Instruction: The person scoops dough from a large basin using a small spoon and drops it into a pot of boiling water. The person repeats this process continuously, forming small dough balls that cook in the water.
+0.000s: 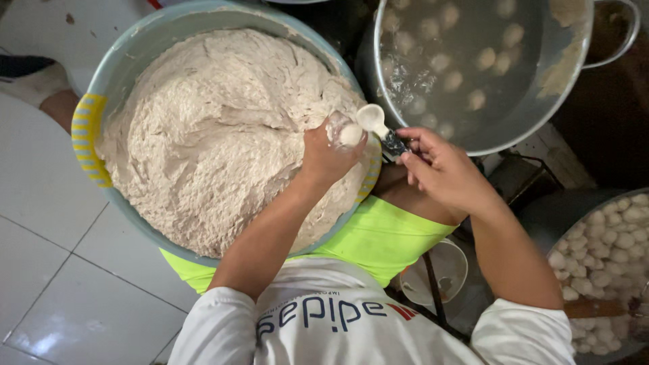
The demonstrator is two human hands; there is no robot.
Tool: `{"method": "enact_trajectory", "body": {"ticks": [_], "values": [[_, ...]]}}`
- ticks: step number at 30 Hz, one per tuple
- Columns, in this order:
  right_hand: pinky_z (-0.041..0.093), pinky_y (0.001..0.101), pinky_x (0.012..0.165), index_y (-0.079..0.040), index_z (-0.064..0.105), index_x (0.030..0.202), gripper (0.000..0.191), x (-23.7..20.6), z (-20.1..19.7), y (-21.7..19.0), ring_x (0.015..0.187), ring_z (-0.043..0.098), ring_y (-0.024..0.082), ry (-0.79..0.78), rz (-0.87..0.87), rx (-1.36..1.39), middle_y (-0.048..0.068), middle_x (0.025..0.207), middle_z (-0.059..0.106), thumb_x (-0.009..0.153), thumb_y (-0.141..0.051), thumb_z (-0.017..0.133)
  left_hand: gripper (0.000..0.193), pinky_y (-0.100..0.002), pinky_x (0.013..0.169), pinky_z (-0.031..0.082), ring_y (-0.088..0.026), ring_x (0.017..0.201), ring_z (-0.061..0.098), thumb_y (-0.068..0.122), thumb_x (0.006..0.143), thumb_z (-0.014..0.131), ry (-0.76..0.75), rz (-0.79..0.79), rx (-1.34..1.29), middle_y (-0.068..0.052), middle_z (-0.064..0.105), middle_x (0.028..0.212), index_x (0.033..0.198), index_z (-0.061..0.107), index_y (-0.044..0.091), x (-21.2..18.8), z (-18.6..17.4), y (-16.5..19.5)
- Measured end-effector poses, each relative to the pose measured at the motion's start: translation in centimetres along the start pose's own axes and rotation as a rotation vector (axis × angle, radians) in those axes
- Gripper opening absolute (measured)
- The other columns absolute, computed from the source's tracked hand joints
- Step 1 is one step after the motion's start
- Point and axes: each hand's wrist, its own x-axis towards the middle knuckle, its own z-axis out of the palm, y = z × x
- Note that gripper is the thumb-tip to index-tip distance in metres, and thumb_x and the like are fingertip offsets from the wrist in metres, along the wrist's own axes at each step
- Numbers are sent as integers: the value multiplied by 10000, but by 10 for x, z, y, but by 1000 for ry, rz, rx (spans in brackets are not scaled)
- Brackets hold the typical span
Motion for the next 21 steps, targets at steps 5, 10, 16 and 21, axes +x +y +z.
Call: {"method": "enact_trajectory", "body": {"ticks": [5,10,16,21], "values": [[487,243,684,-51,612,1368,384,-10,20,-21,839,626,64,125,-274,-584,61,1023,719,996,-133,657,217,-460,665,575,-387,728,717,184,732,831,-84,-11,347,-181,718,781,852,697,64,1,8,-15],[469,231,547,-5,560,1415,416,-1,10,-21,651,568,73,-173,69,97,53,967,704,1012,-104,552,307,-514,638,539,-421,731,696,221,663,840,-105,-63,393,-190,708,751,866,708,33,1,2,-12],[489,241,543,-43,517,1470,488,13,-26,-4,660,592,81,53,38,-18,38,988,708,988,-102,560,541,-510,586,527,-423,654,656,485,681,917,-50,-115,690,-245,652,676,792,730,-10,-2,-3,-3],[516,291,722,-13,640,1391,417,25,-46,3,811,660,154,351,-185,-513,136,1018,712,986,-105,680,481,-509,636,550,-447,702,664,410,749,877,-54,-71,524,-290,660,767,935,743,-13,-5,-4,-6]]}}
